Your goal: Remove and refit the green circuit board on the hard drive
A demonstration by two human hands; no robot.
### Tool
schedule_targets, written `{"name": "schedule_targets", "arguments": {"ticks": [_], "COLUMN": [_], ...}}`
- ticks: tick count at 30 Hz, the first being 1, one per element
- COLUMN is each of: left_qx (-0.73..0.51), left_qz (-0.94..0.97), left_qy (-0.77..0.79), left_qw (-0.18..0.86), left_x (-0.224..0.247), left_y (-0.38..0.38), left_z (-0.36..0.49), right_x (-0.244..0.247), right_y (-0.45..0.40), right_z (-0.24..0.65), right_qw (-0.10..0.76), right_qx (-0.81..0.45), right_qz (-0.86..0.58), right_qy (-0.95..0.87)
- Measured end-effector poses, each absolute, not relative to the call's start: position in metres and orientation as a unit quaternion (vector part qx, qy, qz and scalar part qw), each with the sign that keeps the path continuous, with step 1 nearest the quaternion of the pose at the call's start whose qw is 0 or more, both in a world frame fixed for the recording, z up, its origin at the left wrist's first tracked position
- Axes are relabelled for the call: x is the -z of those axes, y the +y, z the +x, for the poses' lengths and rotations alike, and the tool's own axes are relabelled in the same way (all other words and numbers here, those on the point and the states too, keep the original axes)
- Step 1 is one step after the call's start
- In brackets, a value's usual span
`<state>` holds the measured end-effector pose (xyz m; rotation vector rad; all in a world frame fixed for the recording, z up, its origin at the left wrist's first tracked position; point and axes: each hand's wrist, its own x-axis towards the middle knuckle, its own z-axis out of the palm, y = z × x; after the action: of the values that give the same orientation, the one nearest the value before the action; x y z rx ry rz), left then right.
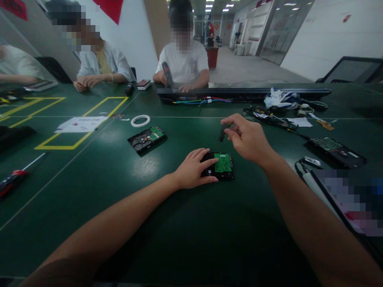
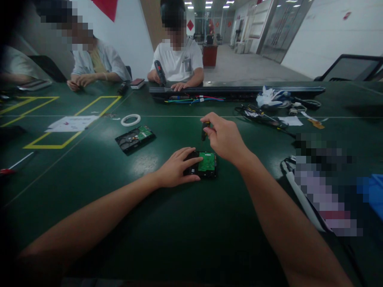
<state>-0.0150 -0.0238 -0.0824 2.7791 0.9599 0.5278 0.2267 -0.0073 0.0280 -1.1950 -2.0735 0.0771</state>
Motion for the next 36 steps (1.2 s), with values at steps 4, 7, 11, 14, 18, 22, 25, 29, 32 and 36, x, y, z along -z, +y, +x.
{"name": "schedule_targets", "arguments": {"ticks": [4, 7, 11, 14, 18, 22, 25, 29, 32, 36], "left_qx": [-0.172, -0.174, -0.175, -0.175, -0.177, -0.171, -0.170, -0.170, -0.169, -0.170], "left_qz": [0.927, 0.927, 0.927, 0.927, 0.927, 0.927, 0.927, 0.928, 0.928, 0.928], "left_qy": [0.324, 0.323, 0.321, 0.322, 0.321, 0.324, 0.325, 0.323, 0.323, 0.322], "left_qw": [0.078, 0.078, 0.081, 0.085, 0.082, 0.079, 0.081, 0.076, 0.072, 0.075], "left_x": [0.0823, 0.0827, 0.0818, 0.0809, 0.0816, 0.0823, 0.0826, 0.0830, 0.0831, 0.0828], "left_y": [-0.0244, -0.0241, -0.0240, -0.0243, -0.0240, -0.0230, -0.0229, -0.0236, -0.0238, -0.0233], "left_z": [-0.0149, -0.0150, -0.0149, -0.0149, -0.0150, -0.0151, -0.0151, -0.0153, -0.0154, -0.0150], "right_x": [-0.0285, -0.0291, -0.0292, -0.0288, -0.0301, -0.0321, -0.0322, -0.0306, -0.0287, -0.0266], "right_y": [-0.0099, -0.0107, -0.0087, -0.0060, -0.0046, -0.0069, -0.0086, -0.0075, -0.0052, -0.0044], "right_z": [0.2251, 0.2242, 0.2232, 0.2236, 0.2260, 0.2262, 0.2246, 0.2236, 0.2242, 0.2247], "right_qw": [0.348, 0.352, 0.392, 0.416, 0.412, 0.404, 0.399, 0.403, 0.407, 0.401], "right_qx": [-0.060, -0.072, -0.053, -0.021, 0.000, -0.013, -0.037, -0.036, -0.014, 0.016], "right_qz": [-0.466, -0.458, -0.440, -0.449, -0.441, -0.430, -0.419, -0.402, -0.420, -0.442], "right_qy": [-0.811, -0.813, -0.806, -0.790, -0.797, -0.807, -0.815, -0.821, -0.811, -0.802]}}
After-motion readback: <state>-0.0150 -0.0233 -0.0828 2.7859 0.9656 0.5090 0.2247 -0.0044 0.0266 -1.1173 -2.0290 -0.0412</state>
